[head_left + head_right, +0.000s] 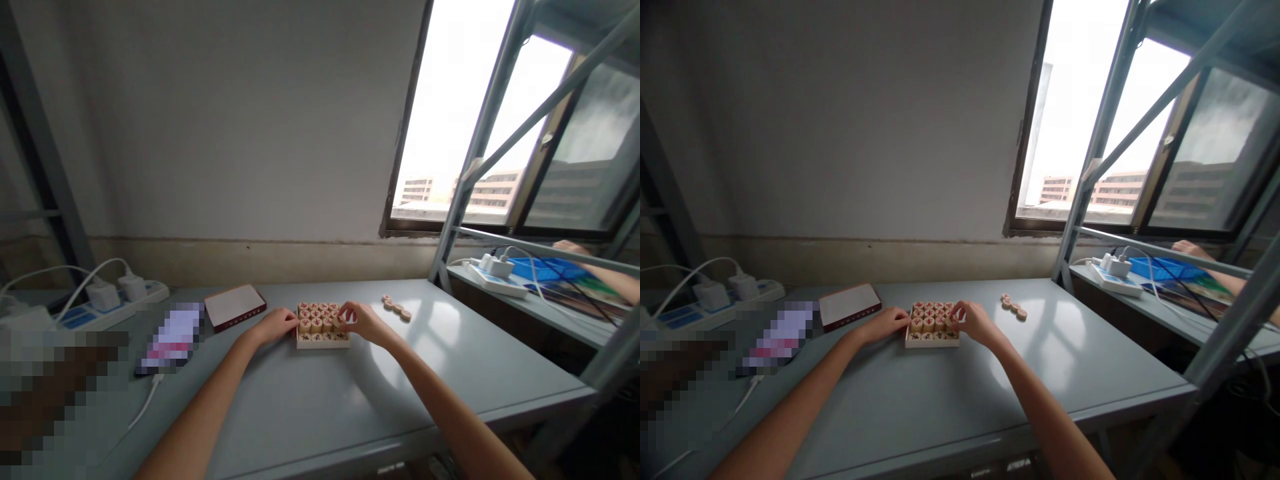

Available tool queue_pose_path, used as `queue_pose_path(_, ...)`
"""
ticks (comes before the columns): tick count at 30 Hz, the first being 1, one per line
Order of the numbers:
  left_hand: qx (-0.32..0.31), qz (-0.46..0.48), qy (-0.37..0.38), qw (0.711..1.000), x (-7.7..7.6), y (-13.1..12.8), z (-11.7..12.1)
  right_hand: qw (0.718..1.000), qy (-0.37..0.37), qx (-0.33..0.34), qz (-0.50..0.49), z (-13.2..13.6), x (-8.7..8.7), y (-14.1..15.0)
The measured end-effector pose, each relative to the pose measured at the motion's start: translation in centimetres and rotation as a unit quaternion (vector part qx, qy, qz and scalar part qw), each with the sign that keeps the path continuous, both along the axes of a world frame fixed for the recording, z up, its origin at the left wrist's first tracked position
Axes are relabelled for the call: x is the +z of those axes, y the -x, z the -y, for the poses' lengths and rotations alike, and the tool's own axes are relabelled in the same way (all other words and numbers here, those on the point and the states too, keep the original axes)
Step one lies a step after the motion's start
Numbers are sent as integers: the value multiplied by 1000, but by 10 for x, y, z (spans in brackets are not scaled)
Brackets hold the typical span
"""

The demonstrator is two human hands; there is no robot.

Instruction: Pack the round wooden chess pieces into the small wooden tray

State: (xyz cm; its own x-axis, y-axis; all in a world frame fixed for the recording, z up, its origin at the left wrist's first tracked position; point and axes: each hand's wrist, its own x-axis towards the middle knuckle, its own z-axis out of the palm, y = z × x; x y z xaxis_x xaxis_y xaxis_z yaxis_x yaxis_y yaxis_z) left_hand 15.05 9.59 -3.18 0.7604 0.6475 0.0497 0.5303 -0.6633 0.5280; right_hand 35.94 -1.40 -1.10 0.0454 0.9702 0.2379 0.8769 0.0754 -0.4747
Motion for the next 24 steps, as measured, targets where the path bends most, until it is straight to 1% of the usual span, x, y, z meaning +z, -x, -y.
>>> queue_pose_path(4,-3,1,-1,1000,-1,0,-2,1000,-13,13,-10,-2,-7,-4)
queue_pose_path(6,-6,1,0,1000,-2,0,-3,1000,-22,7,-13,-3,-7,-5)
queue_pose_path(9,-10,0,5,1000,-2,0,-4,1000,-29,-6,6,-4,-6,-4)
queue_pose_path(12,-9,0,11,1000,0,0,-2,1000,-10,-3,20,-1,-4,-2)
queue_pose_path(14,-8,-1,10,1000,1,0,-1,1000,-5,-17,26,1,-4,2)
queue_pose_path(17,-9,-4,5,1000,1,-1,-1,998,-17,-45,42,5,-5,5)
queue_pose_path(20,-8,-7,1,1000,-1,-2,-2,999,-14,-41,34,5,-2,-5)
queue_pose_path(21,-7,-6,-1,1000,-1,-2,-3,998,-14,-53,37,3,-1,-12)
queue_pose_path(22,-6,-6,-1,1000,-1,-2,-3,995,-18,-82,49,1,-1,-22)
queue_pose_path(24,-5,-3,1,1000,-2,-2,-3,979,-32,-179,92,-6,-2,-45)
